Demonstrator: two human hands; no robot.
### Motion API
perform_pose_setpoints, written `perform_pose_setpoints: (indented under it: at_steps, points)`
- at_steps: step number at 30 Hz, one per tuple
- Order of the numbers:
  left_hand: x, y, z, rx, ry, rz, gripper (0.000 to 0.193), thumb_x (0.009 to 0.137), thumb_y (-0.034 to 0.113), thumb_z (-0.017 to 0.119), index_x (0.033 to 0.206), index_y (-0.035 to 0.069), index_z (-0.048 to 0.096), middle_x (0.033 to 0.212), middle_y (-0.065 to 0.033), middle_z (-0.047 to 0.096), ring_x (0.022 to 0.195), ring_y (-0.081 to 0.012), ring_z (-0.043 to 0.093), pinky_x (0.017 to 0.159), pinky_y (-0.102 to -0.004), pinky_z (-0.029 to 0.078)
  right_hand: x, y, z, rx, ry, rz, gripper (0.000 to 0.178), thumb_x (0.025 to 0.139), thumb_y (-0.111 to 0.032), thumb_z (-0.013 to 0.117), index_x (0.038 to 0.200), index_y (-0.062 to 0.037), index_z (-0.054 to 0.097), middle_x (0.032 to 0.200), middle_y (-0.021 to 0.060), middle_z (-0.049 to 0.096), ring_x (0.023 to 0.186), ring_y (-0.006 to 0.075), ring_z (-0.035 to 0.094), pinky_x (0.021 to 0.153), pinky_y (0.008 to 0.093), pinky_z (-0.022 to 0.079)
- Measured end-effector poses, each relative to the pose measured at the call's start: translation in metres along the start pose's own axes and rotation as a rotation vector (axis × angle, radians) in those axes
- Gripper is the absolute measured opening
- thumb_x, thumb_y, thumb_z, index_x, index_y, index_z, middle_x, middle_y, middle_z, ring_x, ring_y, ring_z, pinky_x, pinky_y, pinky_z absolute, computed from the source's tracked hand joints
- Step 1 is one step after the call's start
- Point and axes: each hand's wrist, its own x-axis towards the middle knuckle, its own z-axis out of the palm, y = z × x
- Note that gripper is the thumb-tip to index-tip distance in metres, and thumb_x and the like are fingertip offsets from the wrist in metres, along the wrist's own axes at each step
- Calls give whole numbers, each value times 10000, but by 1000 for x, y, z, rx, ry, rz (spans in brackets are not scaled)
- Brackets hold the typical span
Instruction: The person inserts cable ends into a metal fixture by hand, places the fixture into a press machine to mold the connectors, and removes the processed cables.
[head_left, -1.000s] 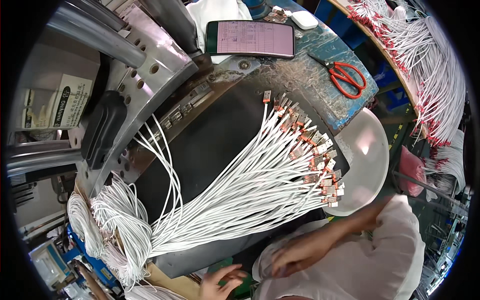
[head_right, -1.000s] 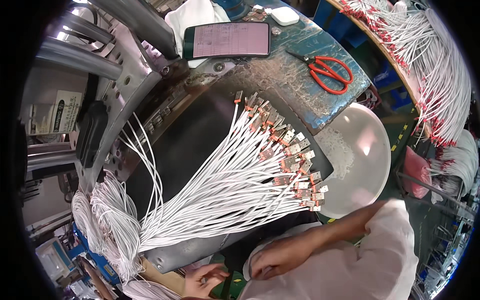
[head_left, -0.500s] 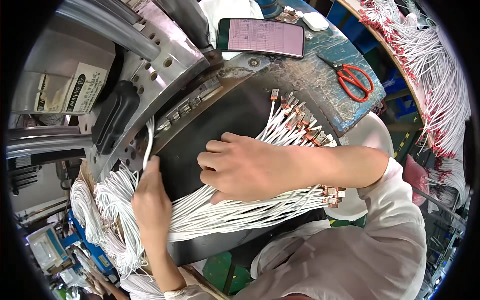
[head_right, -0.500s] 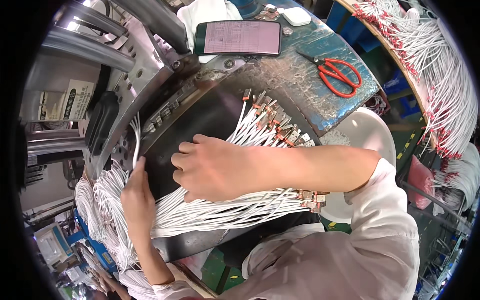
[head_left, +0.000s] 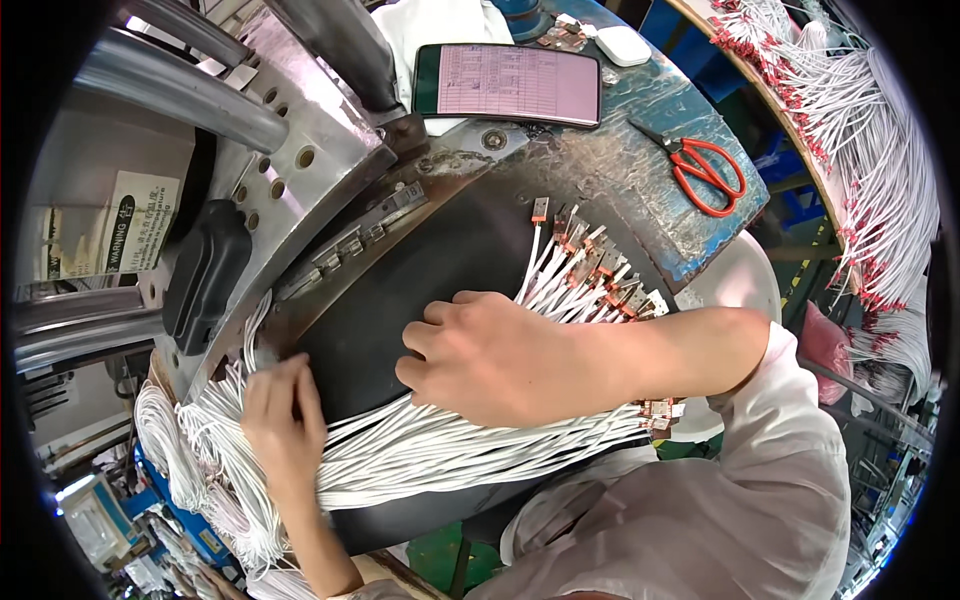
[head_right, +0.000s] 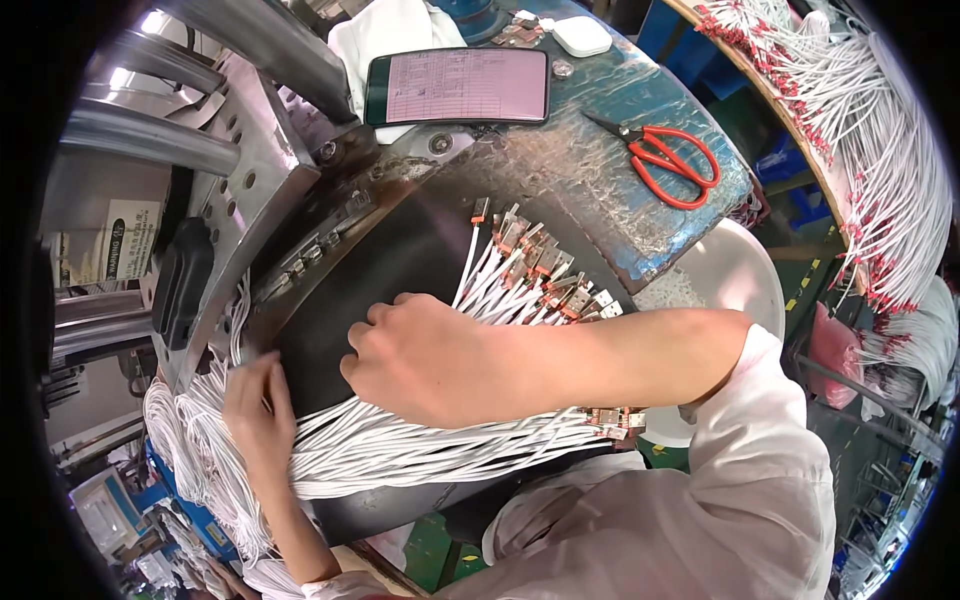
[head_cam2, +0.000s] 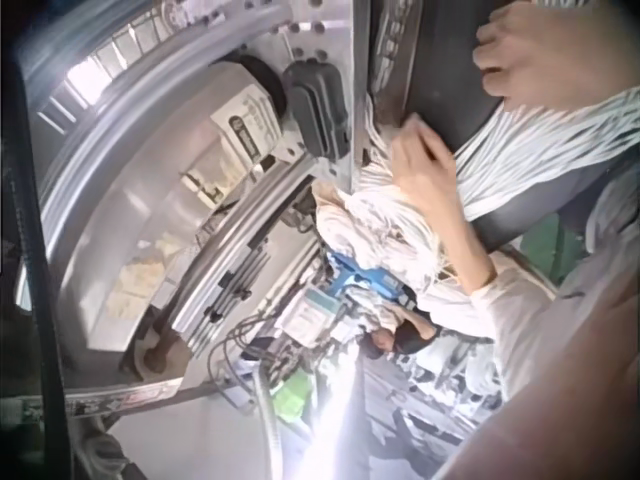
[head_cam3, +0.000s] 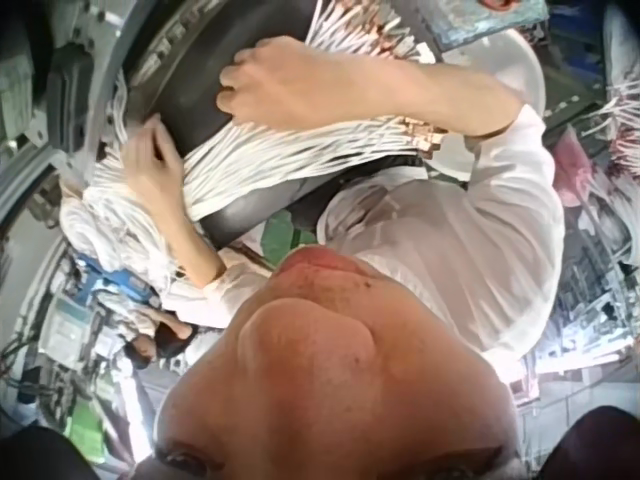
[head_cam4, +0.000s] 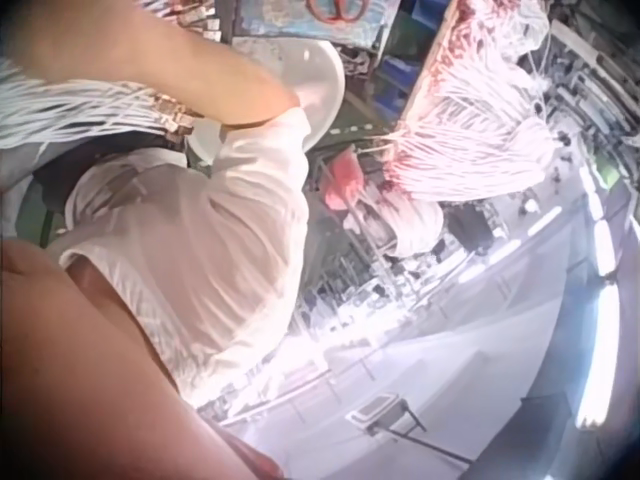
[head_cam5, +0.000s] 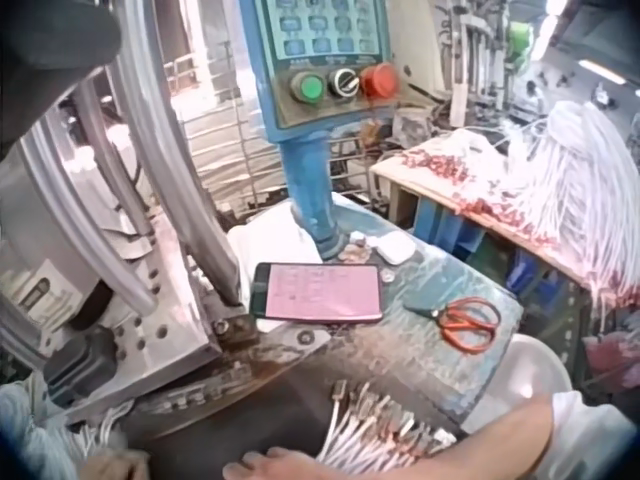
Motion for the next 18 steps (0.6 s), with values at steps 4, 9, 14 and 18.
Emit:
perform_pose_setpoints:
  at_steps: [4,9,14,18]
  points:
    - [-23,26,-20,-351,-251,54,162,828,50,711,959,-39,685,925,-147,633,818,-333,618,731,-392,500,1,1,-6,-15,-38,31,216,848,-251,681,838,-43,625,780,67,568,757,233,602,680,366,480]
    - [-36,9,-6,-376,-260,172,174,883,113,679,967,-31,632,975,-168,603,771,-321,589,673,-370,474,2,-2,-6,42,3,32,184,810,-216,668,823,-45,605,776,72,570,742,233,600,664,366,460]
    - [-55,1,19,-343,27,158,195,945,121,623,1057,-30,572,890,-154,572,743,-230,565,627,-311,428,5,-2,-6,119,106,-41,153,790,-184,647,829,-50,586,739,75,559,693,254,590,663,369,445]
    - [-61,2,15,-577,636,-122,138,962,97,612,1023,8,527,872,-134,585,699,-231,534,590,-313,397,-1,-8,-38,11,-86,108,186,819,-220,649,863,-53,582,701,71,552,660,272,578,681,389,443]
